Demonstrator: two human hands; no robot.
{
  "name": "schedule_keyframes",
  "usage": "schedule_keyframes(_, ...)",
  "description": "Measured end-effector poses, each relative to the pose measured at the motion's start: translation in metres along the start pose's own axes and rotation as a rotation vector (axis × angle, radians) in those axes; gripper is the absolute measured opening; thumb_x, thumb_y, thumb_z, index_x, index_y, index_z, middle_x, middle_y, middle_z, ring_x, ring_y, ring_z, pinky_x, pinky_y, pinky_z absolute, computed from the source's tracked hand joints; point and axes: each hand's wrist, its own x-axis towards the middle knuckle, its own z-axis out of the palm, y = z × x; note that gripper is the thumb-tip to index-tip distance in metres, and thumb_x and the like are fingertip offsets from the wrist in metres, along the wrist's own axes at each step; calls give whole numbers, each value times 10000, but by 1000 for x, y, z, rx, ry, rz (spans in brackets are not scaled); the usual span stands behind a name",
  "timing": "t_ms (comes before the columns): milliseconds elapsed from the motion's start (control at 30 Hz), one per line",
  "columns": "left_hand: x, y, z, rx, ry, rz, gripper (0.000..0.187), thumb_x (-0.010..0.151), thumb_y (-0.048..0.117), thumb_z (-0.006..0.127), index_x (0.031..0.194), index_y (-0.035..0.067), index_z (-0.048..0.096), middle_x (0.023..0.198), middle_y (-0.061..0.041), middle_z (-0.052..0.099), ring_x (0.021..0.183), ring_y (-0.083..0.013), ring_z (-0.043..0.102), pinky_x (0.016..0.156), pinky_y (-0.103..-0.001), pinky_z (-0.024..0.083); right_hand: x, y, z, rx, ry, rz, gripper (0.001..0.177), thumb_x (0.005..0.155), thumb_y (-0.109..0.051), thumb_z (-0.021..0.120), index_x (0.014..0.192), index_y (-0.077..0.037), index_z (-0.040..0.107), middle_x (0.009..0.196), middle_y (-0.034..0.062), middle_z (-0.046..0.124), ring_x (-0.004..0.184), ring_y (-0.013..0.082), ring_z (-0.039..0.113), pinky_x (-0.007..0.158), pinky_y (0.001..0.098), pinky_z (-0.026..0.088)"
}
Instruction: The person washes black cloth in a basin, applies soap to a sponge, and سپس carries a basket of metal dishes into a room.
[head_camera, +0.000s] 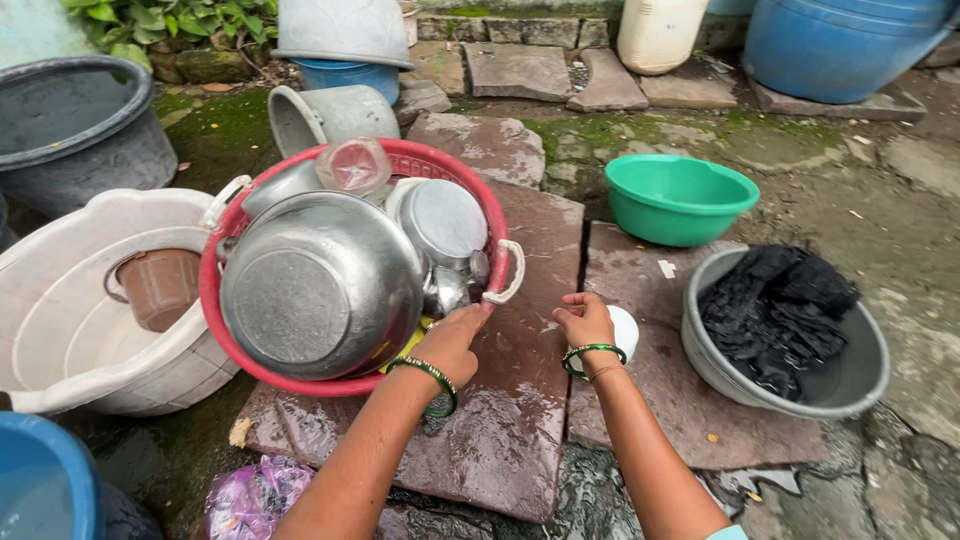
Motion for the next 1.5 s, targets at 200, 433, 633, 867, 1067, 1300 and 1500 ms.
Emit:
schedule_keyframes(200,46,118,22,619,-677,-209,483,909,109,530,1377,60,637,1506,-216,583,1393,-359,563,1136,-470,451,-33,-3,-87,63,105,-11,350,764,-169,801,1087,-61,720,967,75,723,889,177,684,790,321,540)
schedule_keyframes(433,4,215,86,583,-402,-173,652,968,116,573,1555,305,360,1705,12,161,1556,-274,212,1208,-578,254,-73,50,-161,235,112,39,341,789,-174,767,1106,-69,700,961,92,711,892,206,667,792,351,531)
schedule_keyframes(633,-11,221,128,647,-516,-40,798,962,86,580,1615,344,201,1722,68,70,1562,-249,180,1220,-560,234,-91,160,-201,-222,300,64,401,761,-219,806,1115,-81,677,1047,127,674,1002,274,645,898,401,529)
schedule_keyframes(867,-4,195,197,704,-513,199,738,943,74,567,1590,256,260,1710,54,107,1536,-225,231,1203,-547,254,-85,217,-221,-623,121,157,726,823,-260,758,1448,-81,433,1401,207,464,1296,425,463,1087,492,417)
schedule_keyframes(1067,8,152,216,727,-417,233,607,991,129,432,1572,220,281,1701,40,145,1510,-217,263,1166,-566,272,-16,241,-218,-839,-54,73,825,885,-215,618,1584,-76,202,1649,162,204,1500,375,239,1151,578,308)
schedule_keyframes(1300,5,114,232,698,-386,13,578,1019,136,398,1578,213,270,1678,46,181,1521,-200,252,1175,-564,275,38,240,-212,-998,-111,198,721,884,-157,629,1540,-128,330,1463,111,435,1386,329,391,1154,619,292)
schedule_keyframes(1500,-16,109,247,550,-456,-170,702,938,39,513,1571,215,266,1683,27,175,1525,-214,229,1175,-538,279,25,227,-210,-1112,83,-31,434,782,-84,681,1200,-74,566,1235,111,559,1196,334,525,924,563,458)
